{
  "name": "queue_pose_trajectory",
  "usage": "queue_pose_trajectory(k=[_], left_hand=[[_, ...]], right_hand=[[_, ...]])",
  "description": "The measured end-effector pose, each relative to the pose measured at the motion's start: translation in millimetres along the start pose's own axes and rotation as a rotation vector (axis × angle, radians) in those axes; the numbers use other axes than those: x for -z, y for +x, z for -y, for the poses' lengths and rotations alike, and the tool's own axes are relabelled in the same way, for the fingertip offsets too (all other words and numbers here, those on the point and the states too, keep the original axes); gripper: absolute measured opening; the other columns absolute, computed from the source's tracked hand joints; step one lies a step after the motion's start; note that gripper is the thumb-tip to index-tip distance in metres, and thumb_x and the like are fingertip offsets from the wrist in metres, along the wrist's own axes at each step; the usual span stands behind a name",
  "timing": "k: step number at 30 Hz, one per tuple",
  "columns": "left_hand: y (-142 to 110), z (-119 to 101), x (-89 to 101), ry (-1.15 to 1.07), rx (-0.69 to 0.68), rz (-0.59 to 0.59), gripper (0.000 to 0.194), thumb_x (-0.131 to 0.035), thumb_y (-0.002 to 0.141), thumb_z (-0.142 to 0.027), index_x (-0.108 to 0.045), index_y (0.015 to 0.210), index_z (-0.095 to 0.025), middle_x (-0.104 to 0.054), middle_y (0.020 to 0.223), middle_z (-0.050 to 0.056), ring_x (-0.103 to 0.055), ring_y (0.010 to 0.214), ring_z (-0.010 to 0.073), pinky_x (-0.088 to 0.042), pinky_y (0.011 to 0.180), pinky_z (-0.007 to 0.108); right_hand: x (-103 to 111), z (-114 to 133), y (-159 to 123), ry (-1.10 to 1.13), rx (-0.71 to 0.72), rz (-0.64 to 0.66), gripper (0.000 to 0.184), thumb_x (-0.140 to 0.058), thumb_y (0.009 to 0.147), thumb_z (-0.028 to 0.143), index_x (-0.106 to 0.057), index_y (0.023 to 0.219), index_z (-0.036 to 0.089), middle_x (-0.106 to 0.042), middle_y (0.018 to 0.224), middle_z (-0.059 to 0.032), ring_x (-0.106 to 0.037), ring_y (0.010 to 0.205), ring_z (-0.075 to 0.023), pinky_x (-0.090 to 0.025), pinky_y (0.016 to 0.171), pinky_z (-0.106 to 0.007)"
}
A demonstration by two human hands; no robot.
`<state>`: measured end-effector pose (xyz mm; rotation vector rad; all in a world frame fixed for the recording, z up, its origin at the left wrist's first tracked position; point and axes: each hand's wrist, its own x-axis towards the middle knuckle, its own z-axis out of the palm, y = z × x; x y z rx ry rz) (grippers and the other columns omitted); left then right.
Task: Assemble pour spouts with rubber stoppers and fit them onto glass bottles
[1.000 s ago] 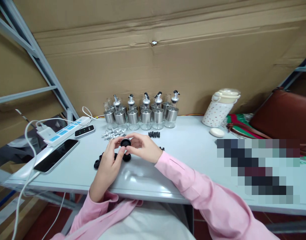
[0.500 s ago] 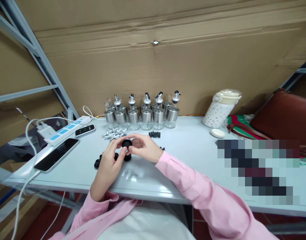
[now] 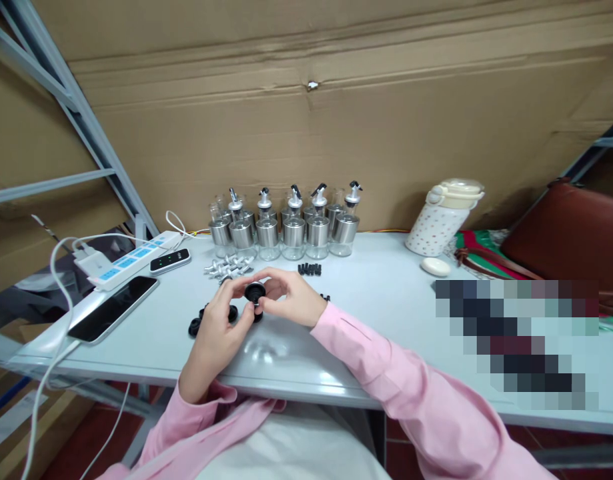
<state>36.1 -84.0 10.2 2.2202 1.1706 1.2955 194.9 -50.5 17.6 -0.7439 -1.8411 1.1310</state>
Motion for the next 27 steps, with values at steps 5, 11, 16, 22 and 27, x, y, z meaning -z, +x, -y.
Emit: queue_pose_trajectory(k=[5,11,16,22,27], left_hand=[[0.4,-0.6,-0.7,0.001,0.024,0.013,0.027,-0.047,0.078,-0.012,-0.048,0.104,-0.019,-0.055,0.097,0.004,-0.053,0.093,0.0161,-0.041,0.082,0.028],[0.1,-1.5,-0.8,0.029,0.041,0.008,0.025,-0.048,0.075,-0.012,-0.049,0.099,-0.019,-0.057,0.095,0.003,-0.054,0.090,0.0163,-0.042,0.080,0.028],[-0.2,-1.5,-2.2,0.031,0.081,0.009,0.025,-0.048,0.073,-0.013,-0.047,0.097,-0.020,-0.057,0.095,0.003,-0.055,0.089,0.0166,-0.043,0.080,0.029],[0.6,-1.4,-3.4,0.051,0.202,0.038,0.022,-0.048,0.074,-0.020,-0.044,0.096,-0.020,-0.058,0.094,0.004,-0.056,0.090,0.0196,-0.042,0.077,0.032],[2.0,-1.1,-1.7,0.143,0.199,0.128,0.008,-0.044,0.076,-0.024,-0.049,0.081,-0.019,-0.057,0.086,0.003,-0.053,0.083,0.0201,-0.039,0.075,0.033]], right_hand=[[0.2,-0.4,-1.0,-0.031,-0.023,0.013,0.028,-0.053,0.063,0.010,-0.052,0.091,0.014,-0.066,0.075,-0.0022,-0.064,0.065,-0.0127,-0.050,0.067,-0.028],[1.2,-1.7,-1.3,-0.071,-0.027,0.025,0.027,-0.053,0.062,0.010,-0.053,0.089,0.014,-0.065,0.070,-0.0002,-0.062,0.064,-0.0116,-0.048,0.066,-0.025],[1.2,-1.3,-1.2,-0.083,-0.018,0.022,0.025,-0.054,0.063,0.011,-0.052,0.088,0.014,-0.065,0.068,0.0001,-0.062,0.062,-0.0118,-0.048,0.066,-0.026],[1.8,-1.2,-1.1,-0.075,-0.043,0.020,0.025,-0.052,0.062,0.011,-0.052,0.087,0.014,-0.064,0.067,0.0004,-0.062,0.061,-0.0120,-0.048,0.064,-0.025],[1.9,-1.7,-1.2,-0.068,-0.061,0.018,0.026,-0.051,0.061,0.011,-0.051,0.086,0.015,-0.064,0.067,0.0009,-0.062,0.061,-0.0118,-0.048,0.066,-0.026]])
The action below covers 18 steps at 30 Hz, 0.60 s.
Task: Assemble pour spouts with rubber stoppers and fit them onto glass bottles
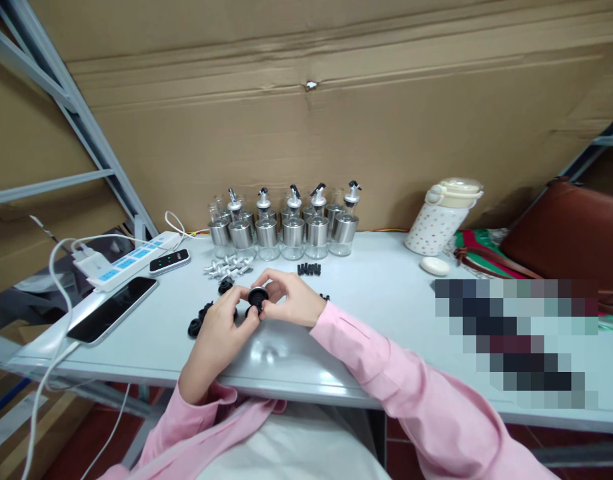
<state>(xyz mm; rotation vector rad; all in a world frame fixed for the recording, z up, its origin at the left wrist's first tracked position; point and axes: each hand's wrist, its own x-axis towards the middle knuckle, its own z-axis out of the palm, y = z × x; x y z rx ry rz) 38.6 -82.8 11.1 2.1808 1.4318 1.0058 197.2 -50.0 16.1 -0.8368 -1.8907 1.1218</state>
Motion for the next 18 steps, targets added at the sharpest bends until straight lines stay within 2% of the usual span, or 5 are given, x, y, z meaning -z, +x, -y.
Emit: queue_pose_trajectory(k=[9,18], left_hand=[[0.2,-0.5,1.3,0.088,-0.028,-0.020,0.005,-0.045,0.073,-0.024,-0.043,0.071,-0.020,-0.051,0.072,0.000,-0.048,0.069,0.0166,-0.035,0.063,0.028],[-0.4,-0.8,4.2,0.066,-0.087,-0.030,0.005,-0.047,0.070,-0.021,-0.043,0.067,-0.019,-0.050,0.067,-0.003,-0.046,0.068,0.0157,-0.032,0.069,0.030]], right_hand=[[-1.8,1.5,-0.3,0.060,-0.006,0.052,0.023,-0.055,0.062,0.012,-0.050,0.084,0.015,-0.063,0.065,0.0013,-0.060,0.056,-0.0105,-0.047,0.058,-0.023],[-1.2,5.1,-1.5,0.183,-0.104,0.094,0.024,-0.052,0.057,0.010,-0.046,0.080,0.016,-0.065,0.066,0.0018,-0.055,0.039,-0.0072,-0.043,0.039,-0.016]])
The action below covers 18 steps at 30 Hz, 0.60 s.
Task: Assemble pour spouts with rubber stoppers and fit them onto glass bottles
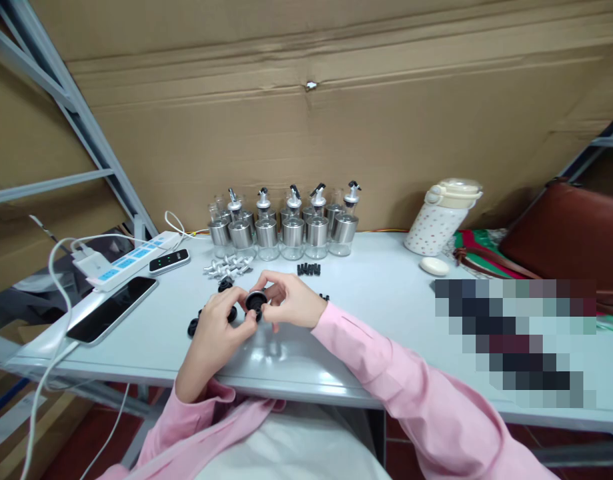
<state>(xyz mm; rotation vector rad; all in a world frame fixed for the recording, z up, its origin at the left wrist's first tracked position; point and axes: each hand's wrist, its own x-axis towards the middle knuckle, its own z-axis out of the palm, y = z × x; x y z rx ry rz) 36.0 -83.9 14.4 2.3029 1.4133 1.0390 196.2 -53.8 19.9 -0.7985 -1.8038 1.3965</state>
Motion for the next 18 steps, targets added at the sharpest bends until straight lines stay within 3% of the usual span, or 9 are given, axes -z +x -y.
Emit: queue_pose_trajectory(k=[6,12,18], left_hand=[[-0.8,-1.8,-0.3,-0.003,-0.004,-0.035,0.007,-0.047,0.070,-0.018,-0.042,0.066,-0.020,-0.050,0.065,-0.004,-0.047,0.070,0.0160,-0.030,0.079,0.034],[-0.8,0.5,-0.7,-0.001,-0.023,-0.041,0.008,-0.045,0.071,-0.019,-0.038,0.066,-0.020,-0.046,0.065,-0.006,-0.045,0.066,0.0135,-0.028,0.088,0.038],[-0.2,1.9,-0.8,0.018,-0.033,-0.050,0.008,-0.043,0.070,-0.018,-0.036,0.066,-0.020,-0.045,0.064,-0.004,-0.046,0.068,0.0160,-0.033,0.084,0.037]], right_hand=[[-2.1,1.4,0.0,0.022,-0.041,-0.028,0.023,-0.052,0.056,0.012,-0.047,0.078,0.016,-0.061,0.059,0.0050,-0.040,0.034,-0.0017,-0.038,0.027,-0.013],[-4.0,3.6,1.1,-0.004,-0.052,-0.067,0.022,-0.053,0.055,0.014,-0.049,0.076,0.015,-0.056,0.051,0.0070,-0.036,0.032,-0.0011,-0.030,0.022,-0.010],[-5.4,-0.4,2.3,0.023,-0.016,-0.050,0.022,-0.054,0.056,0.011,-0.047,0.076,0.016,-0.057,0.054,0.0064,-0.036,0.031,-0.0010,-0.029,0.022,-0.010]])
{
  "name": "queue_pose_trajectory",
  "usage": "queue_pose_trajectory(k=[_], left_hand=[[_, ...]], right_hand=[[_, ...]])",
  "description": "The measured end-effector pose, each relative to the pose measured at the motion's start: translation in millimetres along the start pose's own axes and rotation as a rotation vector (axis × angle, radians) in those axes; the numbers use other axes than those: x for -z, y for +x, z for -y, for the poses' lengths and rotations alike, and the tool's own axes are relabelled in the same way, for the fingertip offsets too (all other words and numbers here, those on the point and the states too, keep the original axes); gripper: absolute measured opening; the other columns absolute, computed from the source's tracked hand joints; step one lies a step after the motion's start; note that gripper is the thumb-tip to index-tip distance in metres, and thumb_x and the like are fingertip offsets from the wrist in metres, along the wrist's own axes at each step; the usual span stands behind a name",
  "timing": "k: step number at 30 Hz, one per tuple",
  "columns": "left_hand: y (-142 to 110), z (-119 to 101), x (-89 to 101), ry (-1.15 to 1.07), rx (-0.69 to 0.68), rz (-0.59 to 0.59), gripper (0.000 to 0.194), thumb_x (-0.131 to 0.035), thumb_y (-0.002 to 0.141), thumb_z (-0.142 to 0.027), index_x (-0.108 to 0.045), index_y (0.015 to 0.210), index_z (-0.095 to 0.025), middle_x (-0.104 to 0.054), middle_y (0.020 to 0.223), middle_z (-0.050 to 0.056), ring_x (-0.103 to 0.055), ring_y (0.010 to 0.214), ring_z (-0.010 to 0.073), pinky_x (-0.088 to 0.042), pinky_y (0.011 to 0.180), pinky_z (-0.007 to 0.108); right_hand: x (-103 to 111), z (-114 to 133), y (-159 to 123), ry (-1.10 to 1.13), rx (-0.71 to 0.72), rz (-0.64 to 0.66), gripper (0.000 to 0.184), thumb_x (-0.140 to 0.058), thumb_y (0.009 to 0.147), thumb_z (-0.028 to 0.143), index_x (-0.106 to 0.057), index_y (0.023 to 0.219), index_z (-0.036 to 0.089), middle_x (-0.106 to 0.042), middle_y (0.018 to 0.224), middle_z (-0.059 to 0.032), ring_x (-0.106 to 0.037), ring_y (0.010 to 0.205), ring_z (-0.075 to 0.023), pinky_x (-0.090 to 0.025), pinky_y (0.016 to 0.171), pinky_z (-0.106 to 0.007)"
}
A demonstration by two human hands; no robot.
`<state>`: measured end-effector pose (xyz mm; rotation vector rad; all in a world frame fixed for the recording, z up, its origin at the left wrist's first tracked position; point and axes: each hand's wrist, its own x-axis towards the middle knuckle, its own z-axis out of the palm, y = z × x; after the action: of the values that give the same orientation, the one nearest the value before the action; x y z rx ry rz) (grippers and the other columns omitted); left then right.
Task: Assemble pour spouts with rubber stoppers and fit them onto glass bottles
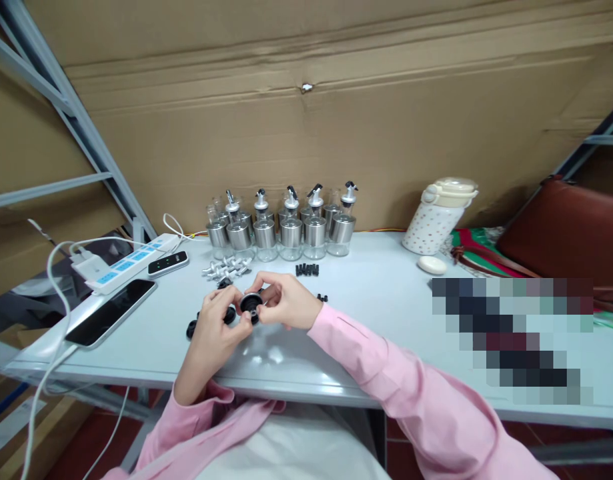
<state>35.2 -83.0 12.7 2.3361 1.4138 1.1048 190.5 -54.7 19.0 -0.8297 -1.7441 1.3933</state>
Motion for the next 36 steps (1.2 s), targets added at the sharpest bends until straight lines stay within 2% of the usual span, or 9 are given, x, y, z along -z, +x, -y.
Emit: queue_pose_trajectory(k=[3,6,9,11,16,22,29,36], left_hand=[[0.5,0.0,-0.8,0.010,-0.010,0.004,0.005,-0.039,0.075,-0.019,-0.038,0.070,-0.020,-0.049,0.069,-0.001,-0.048,0.072,0.0176,-0.034,0.084,0.039],[0.1,0.5,-1.5,-0.002,-0.009,0.003,0.010,-0.033,0.084,-0.023,-0.040,0.077,-0.020,-0.054,0.079,0.002,-0.050,0.079,0.0190,-0.033,0.087,0.041],[-1.1,1.0,-1.7,-0.059,0.007,0.006,0.016,-0.028,0.089,-0.029,-0.041,0.083,-0.021,-0.056,0.085,0.003,-0.052,0.084,0.0195,-0.033,0.088,0.040],[-1.7,0.8,-1.6,-0.089,0.024,0.011,0.018,-0.026,0.090,-0.031,-0.040,0.083,-0.021,-0.057,0.083,0.002,-0.053,0.084,0.0196,-0.034,0.087,0.039],[-2.2,0.1,-1.9,-0.129,0.052,-0.001,0.024,-0.022,0.093,-0.033,-0.038,0.079,-0.022,-0.055,0.074,0.001,-0.053,0.077,0.0186,-0.036,0.082,0.036],[-2.0,0.7,-2.6,-0.124,0.027,-0.022,0.025,-0.024,0.093,-0.033,-0.037,0.076,-0.022,-0.052,0.071,-0.001,-0.052,0.073,0.0174,-0.036,0.080,0.034],[-0.9,2.1,-3.7,-0.080,0.022,-0.032,0.021,-0.030,0.091,-0.033,-0.039,0.076,-0.021,-0.053,0.073,-0.001,-0.051,0.075,0.0177,-0.034,0.083,0.037],[-0.6,3.0,-4.4,-0.080,0.017,-0.032,0.023,-0.031,0.090,-0.034,-0.038,0.073,-0.021,-0.051,0.069,-0.002,-0.050,0.072,0.0171,-0.033,0.087,0.039]], right_hand=[[0.5,-4.5,2.9,0.058,0.021,0.004,0.022,-0.058,0.059,0.013,-0.046,0.078,0.016,-0.058,0.055,0.0061,-0.044,0.033,-0.0039,-0.036,0.027,-0.013],[2.3,-8.5,6.5,0.154,0.059,0.023,0.027,-0.065,0.065,0.024,-0.047,0.083,0.016,-0.061,0.059,0.0040,-0.055,0.040,-0.0081,-0.047,0.040,-0.019],[3.6,-9.3,7.8,0.188,0.102,0.030,0.037,-0.069,0.066,0.037,-0.048,0.087,0.015,-0.061,0.060,0.0026,-0.060,0.048,-0.0102,-0.049,0.051,-0.023],[3.1,-8.2,7.3,0.192,0.104,0.036,0.043,-0.071,0.065,0.041,-0.049,0.090,0.015,-0.062,0.065,0.0014,-0.062,0.052,-0.0106,-0.050,0.055,-0.024],[-0.6,-4.6,5.1,0.214,0.075,0.055,0.044,-0.073,0.063,0.036,-0.051,0.095,0.015,-0.062,0.072,0.0010,-0.062,0.056,-0.0098,-0.051,0.058,-0.023],[0.2,-3.3,2.9,0.205,0.073,0.061,0.043,-0.072,0.066,0.033,-0.055,0.100,0.014,-0.063,0.073,-0.0006,-0.064,0.057,-0.0114,-0.052,0.061,-0.026],[2.9,-3.0,1.7,0.238,0.086,0.090,0.039,-0.065,0.074,0.038,-0.056,0.101,0.012,-0.064,0.074,-0.0026,-0.066,0.060,-0.0147,-0.054,0.064,-0.031],[4.6,-3.4,2.3,0.218,0.088,0.075,0.036,-0.063,0.074,0.040,-0.057,0.097,0.013,-0.065,0.084,-0.0041,-0.066,0.058,-0.0136,-0.055,0.061,-0.029]])
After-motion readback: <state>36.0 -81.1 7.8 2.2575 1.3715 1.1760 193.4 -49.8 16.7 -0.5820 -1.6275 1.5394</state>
